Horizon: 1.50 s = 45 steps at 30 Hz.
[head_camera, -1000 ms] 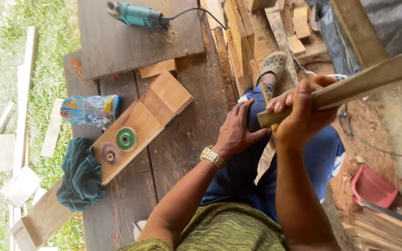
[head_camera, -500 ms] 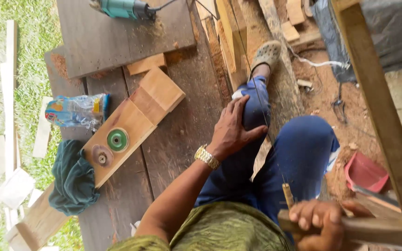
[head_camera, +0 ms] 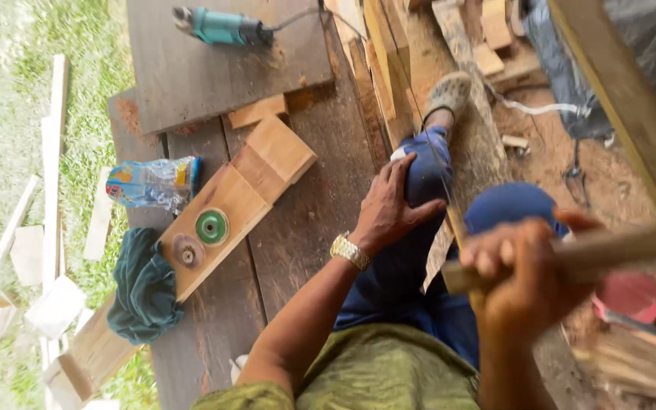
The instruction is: Manually sawing and filing a piece of wood for a carpentry project.
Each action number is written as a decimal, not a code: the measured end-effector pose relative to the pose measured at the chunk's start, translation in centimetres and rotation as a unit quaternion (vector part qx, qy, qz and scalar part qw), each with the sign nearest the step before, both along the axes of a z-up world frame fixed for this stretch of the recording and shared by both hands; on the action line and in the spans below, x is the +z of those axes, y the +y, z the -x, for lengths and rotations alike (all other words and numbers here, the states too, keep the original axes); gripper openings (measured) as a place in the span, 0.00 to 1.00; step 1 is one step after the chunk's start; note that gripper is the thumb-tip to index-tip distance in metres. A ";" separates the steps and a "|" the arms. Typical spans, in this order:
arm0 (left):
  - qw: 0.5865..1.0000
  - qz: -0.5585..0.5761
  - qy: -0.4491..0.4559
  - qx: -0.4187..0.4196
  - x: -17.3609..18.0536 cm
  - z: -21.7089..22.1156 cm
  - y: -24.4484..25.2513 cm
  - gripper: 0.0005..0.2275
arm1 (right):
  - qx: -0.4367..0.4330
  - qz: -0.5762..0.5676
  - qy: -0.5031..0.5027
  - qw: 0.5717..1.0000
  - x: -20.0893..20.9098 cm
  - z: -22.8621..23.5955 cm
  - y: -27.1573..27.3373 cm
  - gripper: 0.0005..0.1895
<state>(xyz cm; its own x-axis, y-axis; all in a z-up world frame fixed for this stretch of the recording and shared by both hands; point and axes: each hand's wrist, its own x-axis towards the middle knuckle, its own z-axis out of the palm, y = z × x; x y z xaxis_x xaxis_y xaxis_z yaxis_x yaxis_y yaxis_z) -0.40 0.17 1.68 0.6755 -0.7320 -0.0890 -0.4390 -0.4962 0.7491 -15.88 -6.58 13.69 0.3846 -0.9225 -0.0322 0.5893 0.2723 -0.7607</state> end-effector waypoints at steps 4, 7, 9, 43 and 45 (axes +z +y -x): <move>1.000 0.009 -0.019 -0.019 -0.6 -0.3 -0.2 0.44 | 0.054 -0.071 0.008 0.996 -6.7 12.8 2.9 0.23; 1.000 0.006 -0.023 -0.020 -0.6 -0.6 -0.3 0.44 | 0.060 -0.081 0.047 0.994 -8.4 13.7 2.8 0.20; 1.000 0.008 -0.019 -0.016 -0.6 -0.7 -0.2 0.43 | 0.101 -0.080 0.067 0.989 -12.1 12.5 1.3 0.18; 1.000 0.029 -0.001 0.004 0.3 0.4 0.2 0.41 | 0.005 0.051 0.004 0.999 -5.5 -7.0 -3.5 0.17; 1.000 0.021 -0.017 0.007 -0.3 -0.1 -0.1 0.41 | -0.008 0.040 -0.011 0.999 -5.9 -7.6 -3.3 0.16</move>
<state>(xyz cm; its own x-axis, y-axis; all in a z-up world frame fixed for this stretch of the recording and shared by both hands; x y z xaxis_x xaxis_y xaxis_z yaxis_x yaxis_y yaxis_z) -0.34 0.06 1.35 0.6878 -0.7251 -0.0344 -0.4584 -0.4705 0.7540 -8.30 -9.93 7.79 0.3694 -0.9279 0.0506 0.6100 0.2010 -0.7665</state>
